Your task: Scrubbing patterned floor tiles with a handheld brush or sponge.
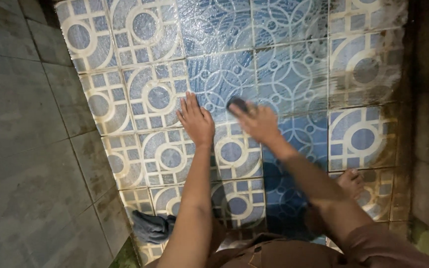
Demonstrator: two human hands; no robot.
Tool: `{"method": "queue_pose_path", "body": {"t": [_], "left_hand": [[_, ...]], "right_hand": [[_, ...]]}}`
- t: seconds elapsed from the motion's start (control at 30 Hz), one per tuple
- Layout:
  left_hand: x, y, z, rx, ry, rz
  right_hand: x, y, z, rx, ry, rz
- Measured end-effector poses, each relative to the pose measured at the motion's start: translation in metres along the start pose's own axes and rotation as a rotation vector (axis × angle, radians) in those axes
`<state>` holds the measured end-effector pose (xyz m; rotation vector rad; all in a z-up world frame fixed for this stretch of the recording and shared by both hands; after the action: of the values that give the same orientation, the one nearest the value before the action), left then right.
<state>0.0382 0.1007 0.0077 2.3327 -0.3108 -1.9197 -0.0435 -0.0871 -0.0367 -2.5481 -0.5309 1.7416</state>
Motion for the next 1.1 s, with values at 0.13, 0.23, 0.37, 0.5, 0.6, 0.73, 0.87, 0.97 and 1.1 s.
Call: {"method": "queue_pose_path", "body": {"t": [0.13, 0.23, 0.37, 0.5, 0.6, 0.73, 0.87, 0.97, 1.1], "left_hand": [[0.001, 0.001, 0.0, 0.003, 0.023, 0.002], [0.002, 0.002, -0.002, 0.037, 0.037, -0.031], [0.007, 0.002, -0.001, 0.029, -0.011, -0.021], [0.003, 0.004, -0.003, 0.007, 0.004, -0.015], [0.003, 0.003, -0.003, 0.006, -0.023, -0.01], [0.003, 0.003, -0.004, 0.0, 0.015, 0.0], [0.001, 0.003, -0.004, -0.013, -0.059, 0.037], [0.005, 0.002, -0.002, -0.014, -0.057, 0.054], [-0.004, 0.007, -0.005, -0.007, 0.075, 0.031]], "right_hand": [[-0.062, 0.112, -0.025, 0.234, -0.012, 0.068], [-0.098, 0.177, -0.028, 0.607, -0.024, 0.176], [-0.096, 0.139, -0.039, 0.709, 0.113, 0.308], [-0.073, 0.064, -0.04, 0.411, 0.108, 0.187], [-0.054, 0.004, -0.016, -0.073, 0.053, -0.014], [-0.092, 0.11, -0.017, 0.179, 0.038, 0.103], [-0.115, 0.186, -0.005, 0.678, 0.072, 0.286], [-0.095, 0.159, -0.006, 0.837, 0.087, 0.265], [-0.071, 0.047, -0.033, 0.51, 0.028, 0.142]]}}
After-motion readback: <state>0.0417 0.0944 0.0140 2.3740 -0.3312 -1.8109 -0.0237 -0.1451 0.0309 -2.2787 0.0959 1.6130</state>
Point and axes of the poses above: each hand's wrist, its own z-axis away from the middle knuckle, its own x-axis out of the palm, y = z × x, the point moved 6 cm from there along -z, towards the middle knuckle, and after that the axes turned 9 degrees about -z, right-handed, at the moved point
